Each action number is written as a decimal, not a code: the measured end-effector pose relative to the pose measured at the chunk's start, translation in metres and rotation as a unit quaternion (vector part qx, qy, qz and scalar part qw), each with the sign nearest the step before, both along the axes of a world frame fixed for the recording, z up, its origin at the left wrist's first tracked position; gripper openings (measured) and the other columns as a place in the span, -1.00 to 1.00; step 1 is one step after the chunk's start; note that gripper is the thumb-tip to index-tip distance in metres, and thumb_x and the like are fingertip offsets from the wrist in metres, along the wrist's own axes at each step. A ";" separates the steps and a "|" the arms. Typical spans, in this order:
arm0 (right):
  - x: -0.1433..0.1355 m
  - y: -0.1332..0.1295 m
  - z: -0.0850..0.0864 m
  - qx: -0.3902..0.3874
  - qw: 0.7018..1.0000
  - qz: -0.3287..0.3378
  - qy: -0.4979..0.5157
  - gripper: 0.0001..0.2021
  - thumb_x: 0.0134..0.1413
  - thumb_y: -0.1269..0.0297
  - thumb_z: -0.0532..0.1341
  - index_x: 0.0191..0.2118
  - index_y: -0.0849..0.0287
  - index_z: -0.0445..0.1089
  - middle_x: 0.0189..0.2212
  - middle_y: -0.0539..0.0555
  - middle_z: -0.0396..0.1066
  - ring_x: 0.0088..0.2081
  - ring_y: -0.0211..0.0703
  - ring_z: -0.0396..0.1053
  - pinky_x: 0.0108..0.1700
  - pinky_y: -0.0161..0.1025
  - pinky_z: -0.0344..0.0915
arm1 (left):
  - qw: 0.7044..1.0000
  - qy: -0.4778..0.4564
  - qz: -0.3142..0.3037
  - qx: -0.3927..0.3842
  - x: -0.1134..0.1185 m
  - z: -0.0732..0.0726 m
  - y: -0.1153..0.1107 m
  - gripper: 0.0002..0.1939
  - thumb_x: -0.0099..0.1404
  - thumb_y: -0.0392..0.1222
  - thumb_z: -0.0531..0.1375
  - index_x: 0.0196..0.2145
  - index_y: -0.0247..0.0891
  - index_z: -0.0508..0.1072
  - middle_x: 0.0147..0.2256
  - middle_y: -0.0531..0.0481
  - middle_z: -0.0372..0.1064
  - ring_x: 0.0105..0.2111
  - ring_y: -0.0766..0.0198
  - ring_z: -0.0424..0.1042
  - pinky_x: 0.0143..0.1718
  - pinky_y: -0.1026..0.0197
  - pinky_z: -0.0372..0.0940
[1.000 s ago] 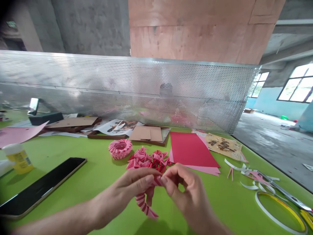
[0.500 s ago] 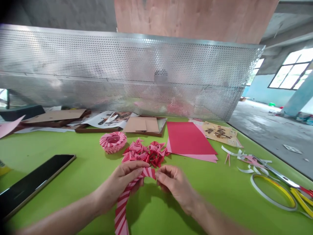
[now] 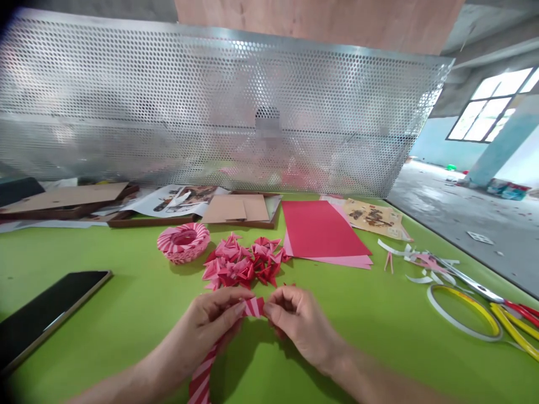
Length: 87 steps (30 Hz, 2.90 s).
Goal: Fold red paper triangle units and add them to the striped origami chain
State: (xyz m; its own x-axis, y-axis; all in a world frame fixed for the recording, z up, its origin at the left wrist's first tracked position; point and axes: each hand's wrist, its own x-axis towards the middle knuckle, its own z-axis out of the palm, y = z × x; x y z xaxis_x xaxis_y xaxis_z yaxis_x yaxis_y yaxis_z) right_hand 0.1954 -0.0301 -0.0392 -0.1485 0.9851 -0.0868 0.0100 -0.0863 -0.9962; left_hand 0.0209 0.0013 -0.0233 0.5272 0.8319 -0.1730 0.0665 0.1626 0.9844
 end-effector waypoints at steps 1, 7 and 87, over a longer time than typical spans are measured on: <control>0.000 0.000 0.000 0.001 1.000 0.001 0.000 -0.68 -0.03 0.05 0.25 -0.48 0.24 0.29 -0.67 -0.12 0.16 -0.63 -0.37 0.07 -0.59 -0.40 0.00 | 1.000 -0.001 0.001 -0.002 0.000 0.000 -0.001 -0.72 0.19 -0.08 0.14 -0.22 -0.34 0.41 -0.67 0.19 0.06 -0.69 0.49 -0.03 -0.70 0.41 -0.16; -0.001 0.002 0.000 -0.001 1.000 0.004 0.001 -0.68 -0.04 0.05 0.26 -0.49 0.24 0.29 -0.68 -0.12 0.16 -0.64 -0.37 0.09 -0.59 -0.41 0.01 | 1.000 0.005 0.000 -0.004 0.001 0.000 -0.002 -0.73 0.18 -0.07 0.15 -0.24 -0.31 0.42 -0.62 0.15 0.12 -0.65 0.46 0.01 -0.66 0.40 -0.10; 0.006 -0.001 0.008 0.059 0.997 -0.038 -0.020 -0.77 0.08 0.15 0.18 -0.45 0.22 0.33 -0.56 -0.04 0.27 -0.52 -0.31 0.17 -0.47 -0.39 0.12 | 0.998 -0.010 0.067 -0.017 -0.007 0.005 0.004 -0.74 0.23 -0.17 0.11 -0.14 -0.32 0.36 -0.59 0.11 0.25 -0.63 0.45 0.14 -0.62 0.41 0.04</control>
State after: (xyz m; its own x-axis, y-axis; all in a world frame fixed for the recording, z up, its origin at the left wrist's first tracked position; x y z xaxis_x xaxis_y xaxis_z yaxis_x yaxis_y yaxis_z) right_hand 0.2016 -0.0309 -0.0309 -0.0721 0.9971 0.0256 0.0468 0.0291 -0.9985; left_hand 0.0136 0.0057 -0.0182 0.4156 0.8889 -0.1926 0.0233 0.2012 0.9793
